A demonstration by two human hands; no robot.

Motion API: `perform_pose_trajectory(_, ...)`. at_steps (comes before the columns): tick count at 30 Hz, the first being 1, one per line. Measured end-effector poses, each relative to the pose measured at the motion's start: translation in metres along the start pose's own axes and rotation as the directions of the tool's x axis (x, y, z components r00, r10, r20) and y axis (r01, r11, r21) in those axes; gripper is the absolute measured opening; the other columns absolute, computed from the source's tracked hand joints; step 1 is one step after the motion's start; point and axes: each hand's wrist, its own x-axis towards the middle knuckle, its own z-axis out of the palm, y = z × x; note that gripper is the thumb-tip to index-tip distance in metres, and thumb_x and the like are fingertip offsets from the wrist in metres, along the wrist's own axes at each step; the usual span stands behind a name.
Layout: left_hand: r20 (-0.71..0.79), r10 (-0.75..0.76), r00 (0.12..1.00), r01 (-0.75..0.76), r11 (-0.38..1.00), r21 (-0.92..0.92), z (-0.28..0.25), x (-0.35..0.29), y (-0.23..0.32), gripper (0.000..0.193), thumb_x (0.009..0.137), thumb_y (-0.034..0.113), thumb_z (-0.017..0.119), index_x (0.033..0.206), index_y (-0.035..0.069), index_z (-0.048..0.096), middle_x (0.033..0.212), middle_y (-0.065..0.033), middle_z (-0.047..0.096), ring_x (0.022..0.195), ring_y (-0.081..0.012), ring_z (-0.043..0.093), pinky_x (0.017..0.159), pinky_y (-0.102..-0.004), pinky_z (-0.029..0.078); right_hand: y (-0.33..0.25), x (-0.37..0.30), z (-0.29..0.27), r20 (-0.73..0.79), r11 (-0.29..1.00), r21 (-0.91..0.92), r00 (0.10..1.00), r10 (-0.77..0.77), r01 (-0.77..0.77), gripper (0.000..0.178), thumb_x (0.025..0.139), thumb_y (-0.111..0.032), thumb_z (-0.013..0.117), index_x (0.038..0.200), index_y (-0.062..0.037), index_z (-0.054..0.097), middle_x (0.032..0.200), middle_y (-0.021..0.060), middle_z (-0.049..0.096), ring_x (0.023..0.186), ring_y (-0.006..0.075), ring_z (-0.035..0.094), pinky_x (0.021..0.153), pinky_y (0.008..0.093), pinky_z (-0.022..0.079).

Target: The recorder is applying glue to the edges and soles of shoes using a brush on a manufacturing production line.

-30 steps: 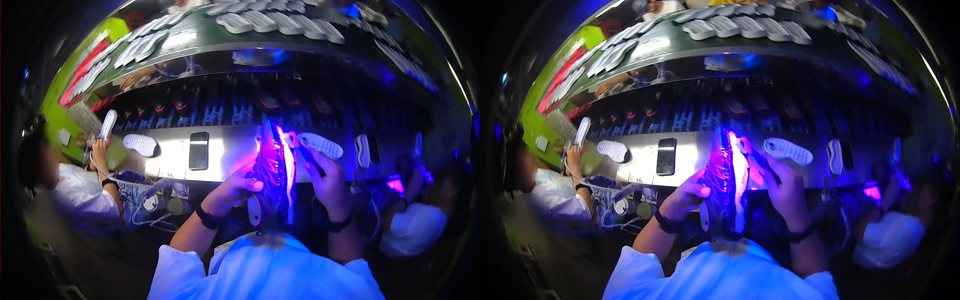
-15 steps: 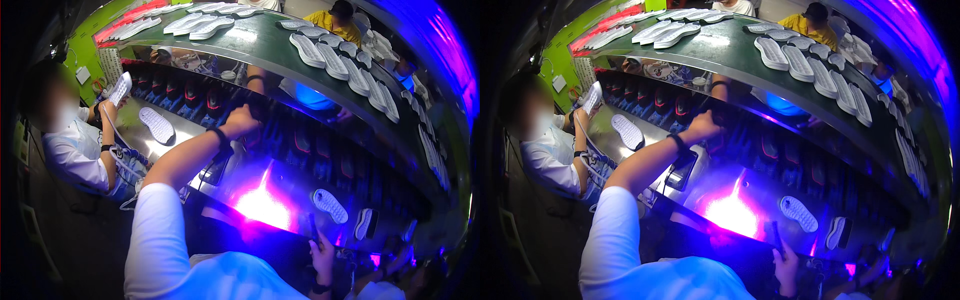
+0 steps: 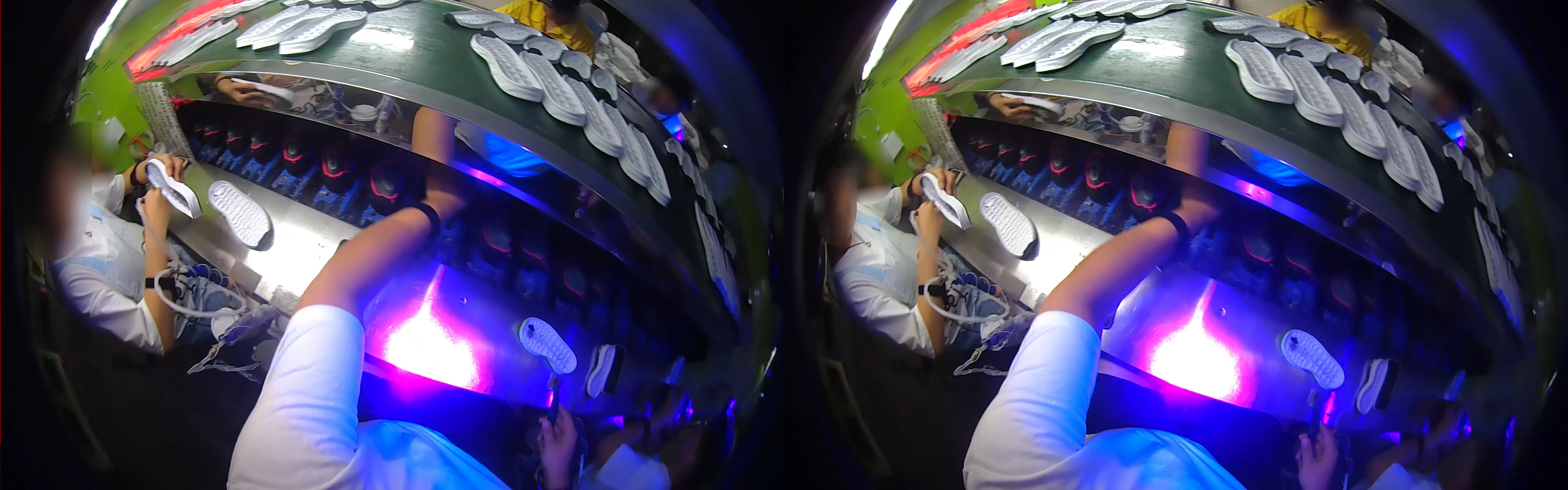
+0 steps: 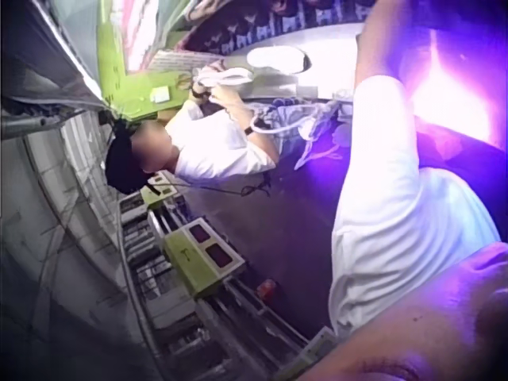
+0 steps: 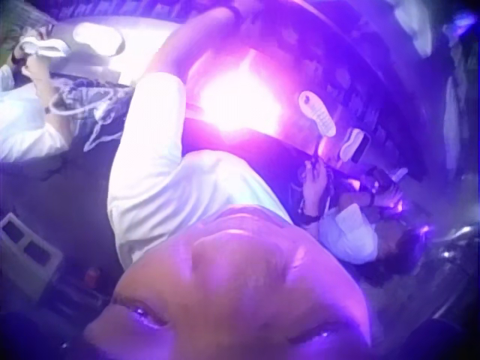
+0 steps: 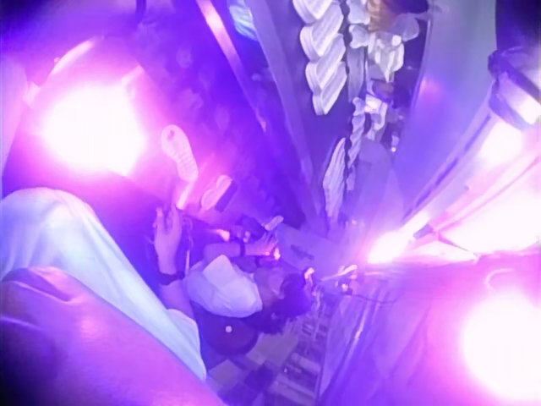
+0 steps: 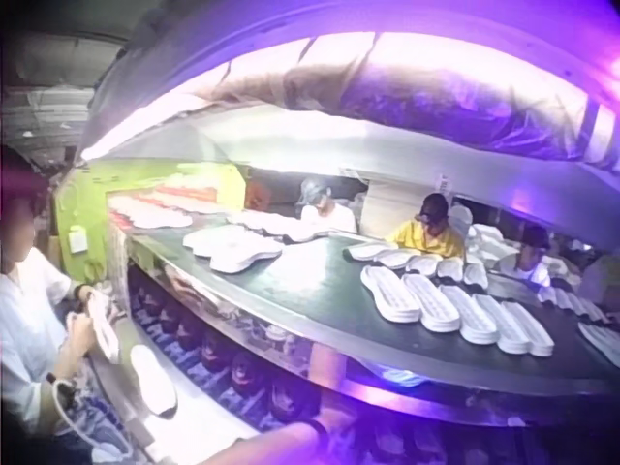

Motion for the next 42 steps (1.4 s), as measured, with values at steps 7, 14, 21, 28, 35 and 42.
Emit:
perform_pose_trajectory(7,-0.935,-0.142,0.324,0.179,0.98,-0.087,0.175,0.067,0.119,0.09,0.087,0.029,0.06,0.158,-0.003,0.013,0.159,-0.0331,0.017,0.149,-0.0508,0.01,0.12,-0.0592,0.015,0.018,0.031,0.058,-0.202,0.945,0.295,0.976,-0.082,0.141,0.048,0.096,-0.004,0.065,0.141,-0.0041,0.05,0.094,0.0005,0.064,0.06,0.0039,0.052,0.046,0.0192,0.038)
perform_pose_trajectory(14,-0.998,0.064,0.002,0.32,0.946,0.061,0.151,0.059,0.076,0.056,0.091,0.024,0.058,0.138,-0.003,0.046,0.14,-0.0278,0.047,0.13,-0.0391,0.046,0.106,-0.0496,0.04,0.042,0.044,0.059,-0.208,0.917,0.254,0.943,-0.26,0.309,0.048,0.097,-0.004,0.063,0.143,-0.0013,0.048,0.101,0.004,0.066,0.069,0.0045,0.052,0.056,0.0198,0.043)
perform_pose_trajectory(21,-0.973,0.19,0.133,0.106,0.973,0.205,0.081,0.011,0.008,0.036,0.093,0.015,0.053,0.124,-0.004,0.054,0.127,-0.027,0.053,0.114,-0.0371,0.055,0.097,-0.0467,0.046,0.061,0.068,0.06,-0.15,0.904,0.376,0.976,-0.159,0.205,0.043,0.097,-0.003,0.063,0.138,0.0007,0.053,0.101,0.0056,0.068,0.069,0.0061,0.055,0.056,0.0214,0.044)
perform_pose_trajectory(28,-0.819,0.422,0.388,0.097,0.865,0.492,0.121,0.087,0.065,0.025,0.092,0.017,0.059,0.11,-0.001,0.06,0.112,-0.0206,0.058,0.101,-0.0306,0.057,0.086,-0.0408,0.048,0.049,0.06,0.041,-0.253,0.9,0.358,0.954,-0.162,0.248,0.041,0.095,-0.003,0.066,0.134,0.0025,0.058,0.103,0.005,0.069,0.063,0.0043,0.054,0.053,0.0211,0.044)
perform_pose_trajectory(35,-0.654,0.235,0.719,-0.076,0.962,0.263,0.162,0.104,0.118,0.018,0.094,0.02,0.06,0.095,0.003,0.065,0.084,-0.0111,0.061,0.071,-0.023,0.059,0.064,-0.0376,0.049,0.07,0.036,0.019,-0.304,0.927,0.274,0.938,-0.169,0.255,0.037,0.095,-0.012,0.069,0.13,-0.0023,0.064,0.102,0.0136,0.074,0.079,0.0166,0.069,0.072,0.0317,0.055)
perform_pose_trajectory(42,-0.518,0.343,0.784,-0.598,0.642,-0.48,0.179,-0.116,0.108,0.015,0.107,0.019,0.047,0.112,0.006,0.054,0.078,-0.0014,0.056,0.059,-0.0098,0.052,0.05,-0.0235,0.042,0.085,0.023,0.012,-0.321,0.919,0.201,0.909,-0.266,0.34,0.037,0.091,-0.013,0.072,0.126,-0.0014,0.066,0.109,0.0178,0.074,0.096,0.0256,0.072,0.086,0.036,0.055)
